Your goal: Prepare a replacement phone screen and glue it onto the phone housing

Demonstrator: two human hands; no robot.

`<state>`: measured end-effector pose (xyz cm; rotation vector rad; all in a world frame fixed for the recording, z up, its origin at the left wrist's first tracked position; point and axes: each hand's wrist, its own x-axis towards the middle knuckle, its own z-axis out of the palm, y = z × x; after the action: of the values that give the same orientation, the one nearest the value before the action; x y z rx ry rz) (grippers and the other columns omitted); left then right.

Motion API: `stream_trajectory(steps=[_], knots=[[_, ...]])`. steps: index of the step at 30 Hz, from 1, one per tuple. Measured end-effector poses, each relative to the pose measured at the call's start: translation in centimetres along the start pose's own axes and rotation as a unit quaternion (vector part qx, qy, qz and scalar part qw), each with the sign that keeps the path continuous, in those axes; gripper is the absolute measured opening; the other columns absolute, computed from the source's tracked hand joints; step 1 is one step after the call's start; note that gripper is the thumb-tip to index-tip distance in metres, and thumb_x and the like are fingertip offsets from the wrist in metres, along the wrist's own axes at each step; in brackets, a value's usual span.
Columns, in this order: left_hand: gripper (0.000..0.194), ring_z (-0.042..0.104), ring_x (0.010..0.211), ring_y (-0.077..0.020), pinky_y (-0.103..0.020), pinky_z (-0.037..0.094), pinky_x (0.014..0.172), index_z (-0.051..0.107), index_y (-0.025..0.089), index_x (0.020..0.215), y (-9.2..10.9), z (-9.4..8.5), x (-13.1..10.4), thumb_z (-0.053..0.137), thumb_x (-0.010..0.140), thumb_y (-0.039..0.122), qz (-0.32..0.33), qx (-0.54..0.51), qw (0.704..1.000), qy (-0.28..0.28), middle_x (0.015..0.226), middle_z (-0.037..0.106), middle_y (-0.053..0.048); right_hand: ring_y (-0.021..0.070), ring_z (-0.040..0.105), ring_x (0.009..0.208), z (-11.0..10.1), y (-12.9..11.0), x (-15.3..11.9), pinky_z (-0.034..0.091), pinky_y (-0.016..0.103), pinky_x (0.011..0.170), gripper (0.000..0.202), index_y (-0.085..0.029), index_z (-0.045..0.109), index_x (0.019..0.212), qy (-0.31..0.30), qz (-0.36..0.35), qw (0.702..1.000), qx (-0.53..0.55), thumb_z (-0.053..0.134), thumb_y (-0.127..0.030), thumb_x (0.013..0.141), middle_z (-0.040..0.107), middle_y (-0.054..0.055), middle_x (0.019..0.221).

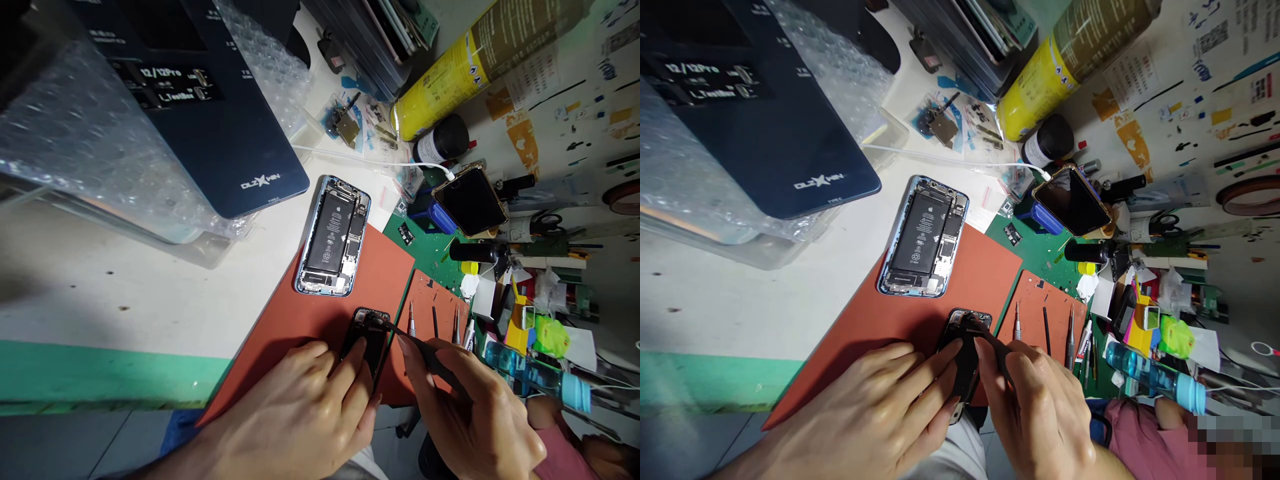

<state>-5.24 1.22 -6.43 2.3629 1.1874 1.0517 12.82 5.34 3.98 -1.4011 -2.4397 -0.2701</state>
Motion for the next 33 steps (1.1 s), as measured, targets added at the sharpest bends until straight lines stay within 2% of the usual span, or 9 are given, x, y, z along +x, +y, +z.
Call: stream_trajectory(steps=[8,13,18,20,22,25,28,30,33], knots=[[0.037,0.073,0.074,-0.0225,-0.042,0.051,0.07,0.077,0.015,0.097,0.0,0.2,0.2,0.043,0.109,0.025,0.003,-0.001,1.0,0.01,0.103,0.086,-0.009,0.0145,0.075,0.058,-0.2,-0.2,-0.4,0.06,0.025,0.059,0.029,-0.023,0.067,0.105,-0.01,-0.008,1.0,-0.003,0.084,-0.005,0.09,0.08,-0.001,0.08],[0.027,0.074,0.077,-0.0242,-0.042,0.053,0.069,0.077,0.014,0.104,-0.1,0.2,0.1,0.053,0.105,0.025,0.021,0.005,1.0,-0.007,0.109,0.085,-0.011,0.0112,0.066,0.046,-0.3,0.2,-0.2,0.055,0.023,0.051,0.027,-0.024,0.067,0.106,-0.019,-0.001,1.0,0.007,0.083,-0.008,0.092,0.078,-0.004,0.074],[0.022,0.077,0.081,-0.0254,-0.043,0.055,0.066,0.076,0.016,0.104,-0.3,0.3,-0.1,0.056,0.105,0.023,0.027,-0.006,1.0,-0.001,0.111,0.085,-0.012,0.0135,0.071,0.051,0.0,1.0,-1.5,0.045,0.024,0.043,0.028,-0.024,0.074,0.104,0.053,0.114,0.99,-0.057,0.095,-0.023,0.085,0.08,-0.002,0.075],[0.025,0.079,0.083,-0.0238,-0.042,0.055,0.069,0.076,0.016,0.105,-0.5,0.1,0.1,0.051,0.108,0.019,0.031,-0.005,0.999,0.015,0.11,0.085,-0.01,0.0133,0.071,0.051,0.3,1.7,-2.1,0.046,0.023,0.044,0.033,-0.022,0.075,0.102,0.077,0.175,0.982,-0.002,0.099,-0.027,0.08,0.081,-0.001,0.077],[0.03,0.081,0.087,-0.0209,-0.04,0.056,0.072,0.075,0.015,0.11,-0.9,-0.4,0.4,0.046,0.11,0.012,0.018,-0.005,0.999,0.036,0.112,0.085,-0.008,0.0148,0.072,0.053,0.6,2.4,-2.3,0.055,0.024,0.05,0.034,-0.022,0.072,0.099,0.093,0.261,0.951,0.138,0.099,-0.027,0.08,0.079,-0.001,0.076],[0.04,0.082,0.095,-0.0185,-0.035,0.054,0.068,0.075,0.015,0.111,-1.4,-1.3,1.2,0.037,0.113,0.007,-0.031,0.012,0.998,0.062,0.107,0.086,-0.004,0.016,0.071,0.053,1.0,3.2,-2.3,0.061,0.028,0.053,0.033,-0.023,0.067,0.1,0.092,0.388,0.842,0.362,0.095,-0.026,0.084,0.077,-0.002,0.074],[0.043,0.082,0.089,-0.0166,-0.033,0.054,0.066,0.074,0.018,0.106,-1.5,-1.7,1.8,0.033,0.118,0.016,-0.084,-0.01,0.993,0.084,0.1,0.085,-0.002,0.0132,0.07,0.053,1.3,3.3,-2.2,0.058,0.023,0.051,0.031,-0.023,0.066,0.1,0.078,0.441,0.748,0.489,0.094,-0.027,0.085,0.077,-0.001,0.076],[0.036,0.081,0.086,-0.014,-0.03,0.056,0.069,0.072,0.02,0.106,-1.5,-1.6,1.9,0.038,0.119,0.025,-0.119,-0.067,0.987,0.088,0.097,0.083,0.001,0.0119,0.07,0.054,1.6,3.1,-2.5,0.058,0.022,0.052,0.031,-0.023,0.066,0.099,0.071,0.452,0.713,0.531,0.094,-0.028,0.085,0.077,-0.001,0.078],[0.025,0.079,0.084,-0.0115,-0.028,0.057,0.072,0.068,0.022,0.107,-1.5,-1.2,1.6,0.047,0.117,0.032,-0.138,-0.126,0.979,0.082,0.097,0.082,0.005,0.0127,0.071,0.057,1.9,2.7,-3.3,0.06,0.023,0.053,0.032,-0.024,0.067,0.099,0.061,0.465,0.683,0.559,0.095,-0.029,0.084,0.079,0.0,0.083]])
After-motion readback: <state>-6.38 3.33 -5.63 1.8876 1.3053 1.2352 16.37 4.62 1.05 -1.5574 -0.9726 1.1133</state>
